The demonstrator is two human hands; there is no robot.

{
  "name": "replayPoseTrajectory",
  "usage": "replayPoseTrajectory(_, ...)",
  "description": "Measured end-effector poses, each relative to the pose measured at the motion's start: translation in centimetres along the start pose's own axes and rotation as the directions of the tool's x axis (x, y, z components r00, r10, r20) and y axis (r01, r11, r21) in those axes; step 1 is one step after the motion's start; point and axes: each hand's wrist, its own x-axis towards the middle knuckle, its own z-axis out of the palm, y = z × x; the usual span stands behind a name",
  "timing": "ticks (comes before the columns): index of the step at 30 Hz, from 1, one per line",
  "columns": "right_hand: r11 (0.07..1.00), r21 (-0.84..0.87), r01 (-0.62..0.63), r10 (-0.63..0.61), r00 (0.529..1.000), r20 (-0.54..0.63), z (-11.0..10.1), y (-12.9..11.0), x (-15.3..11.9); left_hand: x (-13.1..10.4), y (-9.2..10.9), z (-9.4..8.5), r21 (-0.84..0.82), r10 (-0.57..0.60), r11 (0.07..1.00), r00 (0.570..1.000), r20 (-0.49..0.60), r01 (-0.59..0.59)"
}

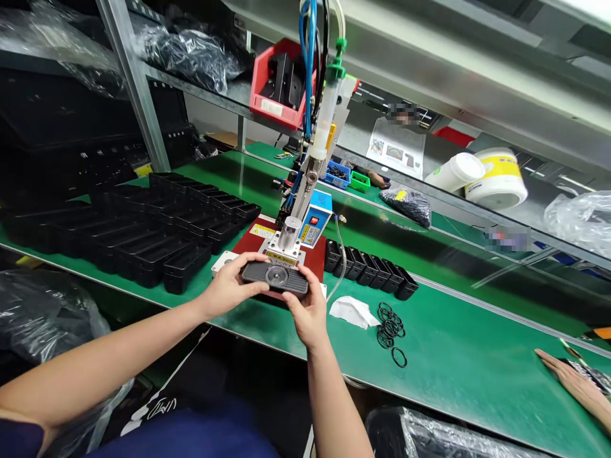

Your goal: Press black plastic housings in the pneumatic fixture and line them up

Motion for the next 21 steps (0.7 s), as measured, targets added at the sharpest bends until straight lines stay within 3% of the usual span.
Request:
replayPoseTrajectory(4,0.980,-0.049,0.194,-0.197,0.978,-0.065,0.3,-1.6,6.4,6.9,1.5,0.5,0.116,0.258,0.962,0.962,-0.089,-0.247)
replayPoseTrajectory(7,0.972,-0.048,0.229,-0.232,0.969,-0.089,0.3,-1.7,10.4,11.1,1.5,0.8,0.136,0.303,0.949,0.941,-0.151,-0.284)
replayPoseTrajectory(9,0.975,-0.039,0.218,-0.221,0.972,-0.084,0.1,-1.2,11.9,12.7,0.9,1.1,0.143,0.304,0.949,0.934,-0.185,-0.281)
replayPoseTrajectory(14,0.989,-0.018,0.146,-0.147,0.988,-0.045,-0.4,0.6,12.5,13.3,-0.8,1.4,0.151,0.298,0.951,0.924,-0.238,-0.268)
replayPoseTrajectory(21,0.987,-0.065,0.150,-0.151,0.989,-0.004,-0.7,1.8,12.1,13.3,-2.4,1.6,0.182,0.347,0.935,0.889,-0.298,-0.304)
